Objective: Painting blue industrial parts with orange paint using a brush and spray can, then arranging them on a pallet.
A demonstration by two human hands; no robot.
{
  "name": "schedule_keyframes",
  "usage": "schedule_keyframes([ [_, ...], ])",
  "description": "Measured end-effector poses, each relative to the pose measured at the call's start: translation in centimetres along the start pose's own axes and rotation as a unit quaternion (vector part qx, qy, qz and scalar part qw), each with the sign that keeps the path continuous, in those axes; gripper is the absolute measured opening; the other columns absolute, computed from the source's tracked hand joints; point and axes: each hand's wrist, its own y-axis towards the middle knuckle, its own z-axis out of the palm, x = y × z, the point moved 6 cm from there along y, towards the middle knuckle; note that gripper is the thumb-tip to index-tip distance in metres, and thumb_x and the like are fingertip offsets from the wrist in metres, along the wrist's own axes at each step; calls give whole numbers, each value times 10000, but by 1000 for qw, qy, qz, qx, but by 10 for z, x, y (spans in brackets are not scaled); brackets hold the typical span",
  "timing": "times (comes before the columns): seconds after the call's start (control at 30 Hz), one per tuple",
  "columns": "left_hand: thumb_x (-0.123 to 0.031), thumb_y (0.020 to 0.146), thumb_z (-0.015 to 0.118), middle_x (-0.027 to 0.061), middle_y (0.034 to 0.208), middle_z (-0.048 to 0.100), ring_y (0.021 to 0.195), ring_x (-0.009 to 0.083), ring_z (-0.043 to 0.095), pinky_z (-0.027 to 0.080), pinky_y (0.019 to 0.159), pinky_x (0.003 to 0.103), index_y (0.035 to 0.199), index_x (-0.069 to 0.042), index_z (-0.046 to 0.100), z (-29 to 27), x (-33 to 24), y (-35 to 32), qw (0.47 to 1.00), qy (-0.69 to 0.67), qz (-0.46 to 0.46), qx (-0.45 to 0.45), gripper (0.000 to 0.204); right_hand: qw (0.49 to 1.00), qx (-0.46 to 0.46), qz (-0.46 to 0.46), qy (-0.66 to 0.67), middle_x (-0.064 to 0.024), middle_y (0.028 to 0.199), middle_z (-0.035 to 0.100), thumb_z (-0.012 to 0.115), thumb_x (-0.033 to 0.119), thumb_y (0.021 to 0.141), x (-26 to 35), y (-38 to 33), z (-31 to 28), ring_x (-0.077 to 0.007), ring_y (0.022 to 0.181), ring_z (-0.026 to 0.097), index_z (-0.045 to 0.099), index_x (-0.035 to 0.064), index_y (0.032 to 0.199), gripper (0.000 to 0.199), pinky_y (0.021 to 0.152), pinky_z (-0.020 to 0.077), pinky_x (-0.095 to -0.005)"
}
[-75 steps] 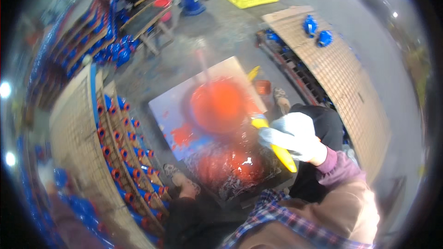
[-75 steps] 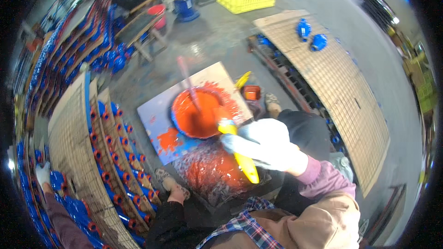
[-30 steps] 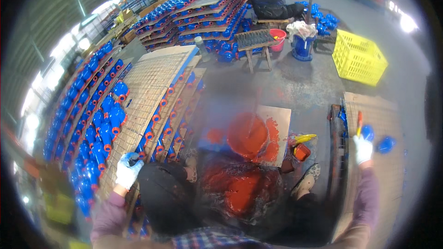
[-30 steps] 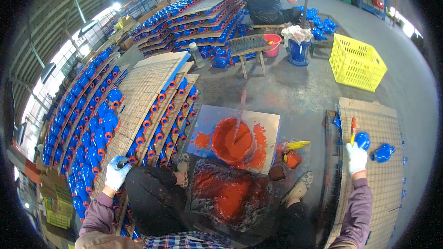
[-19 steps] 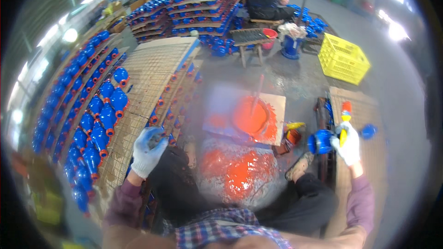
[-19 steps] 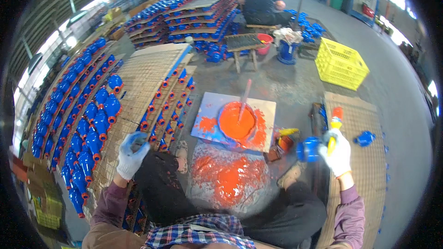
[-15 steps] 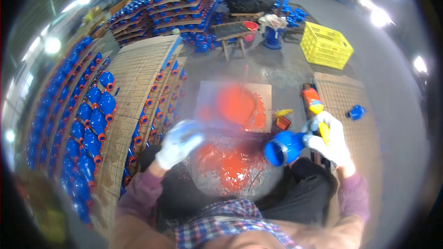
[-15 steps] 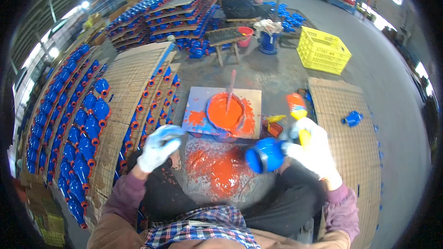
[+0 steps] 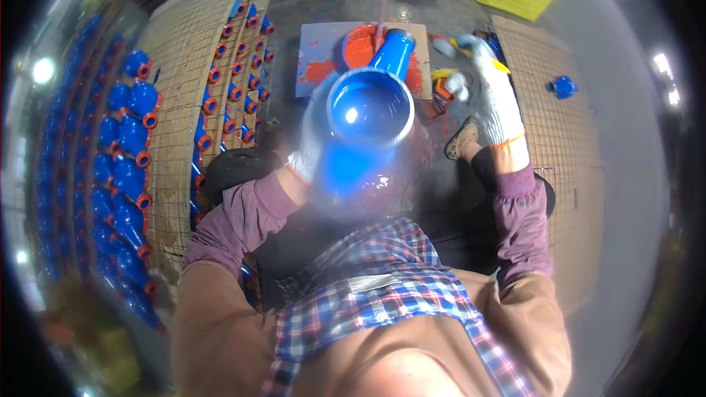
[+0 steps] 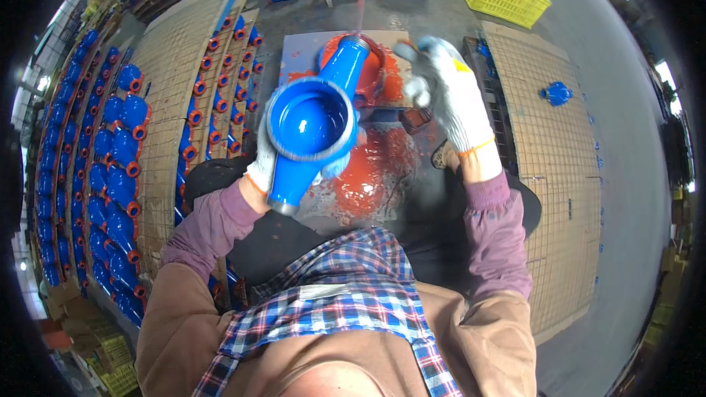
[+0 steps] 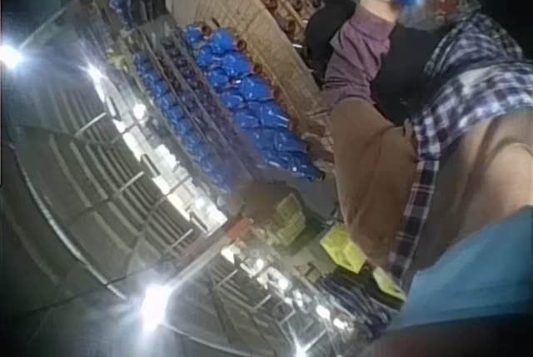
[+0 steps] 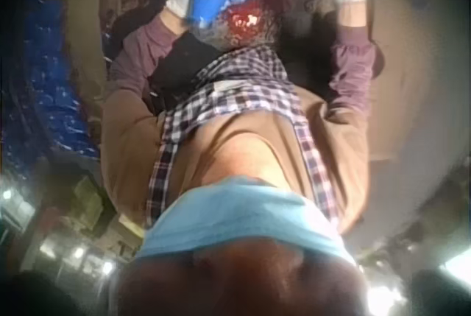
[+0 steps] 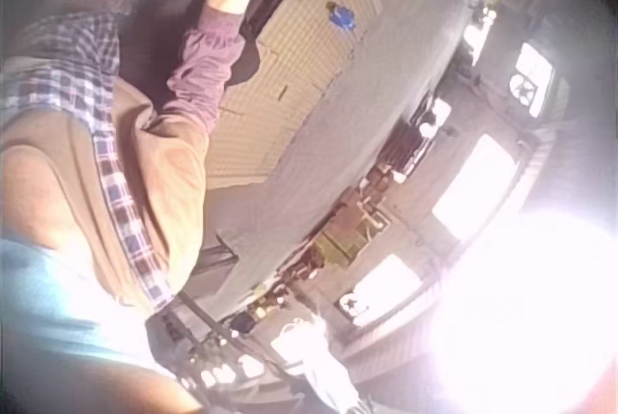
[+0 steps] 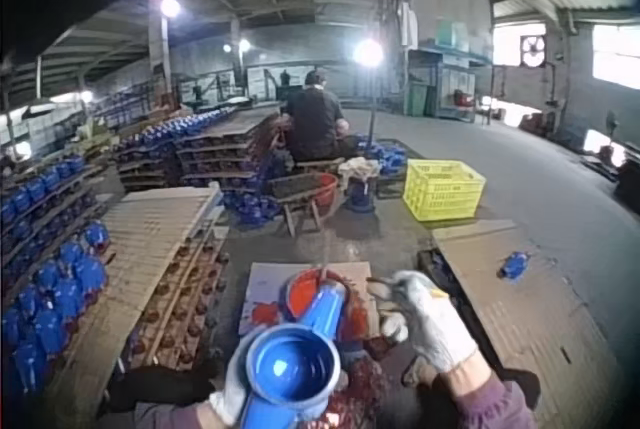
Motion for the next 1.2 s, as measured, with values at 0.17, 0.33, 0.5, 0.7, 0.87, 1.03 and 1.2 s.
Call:
schedule_keyframes([
  [0.17,-672,998,369,197,1120,702,914,280,720,614,765,368,1280,-24,600,0,-33,3,999,3,44,15,743,960,-140,78,230,-190,1187,675,504,551,1041,-76,-11,-45,-102,636,595,538,57,1358,588,524,499,-172],
  [0.33,-572,1016,397,171,1113,715,926,252,728,618,787,374,1257,-36,620,-25,-61,-1,846,469,223,-122,629,976,-175,83,97,-37,774,602,482,617,1028,-112,-14,-67,-93,571,523,579,33,1340,669,481,421,-215],
  [0.5,-698,964,396,204,1202,682,923,334,723,630,713,426,1386,-64,537,-70,-47,6,986,-17,117,-119,774,978,-167,10,-127,1,798,620,603,255,1039,-111,10,-62,-61,621,527,640,30,1245,307,548,411,-222],
  [0.7,-657,976,399,206,1356,607,1187,399,622,534,981,565,1433,-99,505,-128,-68,-27,817,479,166,-275,728,915,-166,-101,-353,-69,976,731,702,189,976,-124,63,-46,-113,772,651,693,-27,1173,293,690,519,-257],
  [0.87,-574,1035,392,173,1407,595,1253,388,591,459,1078,605,1413,-93,531,-150,-58,-43,938,119,216,-245,628,836,-140,-115,-517,-149,960,736,712,289,945,-152,88,-35,-301,873,716,695,44,1097,289,788,549,-373],
  [1.03,-604,1007,446,198,1477,531,1314,418,546,420,1108,631,1506,-94,453,-136,-50,-47,961,43,179,-207,713,806,-100,-119,-571,-142,929,711,690,332,947,-157,96,-23,-363,874,695,693,92,1063,266,764,546,-405],
  [1.2,-386,954,623,187,1525,487,1379,392,502,393,1163,569,1550,-75,389,-121,-56,-45,972,39,192,-127,712,813,-118,-173,-543,-138,921,713,696,335,957,-133,78,-25,-345,857,706,705,86,1059,269,755,548,-402],
])
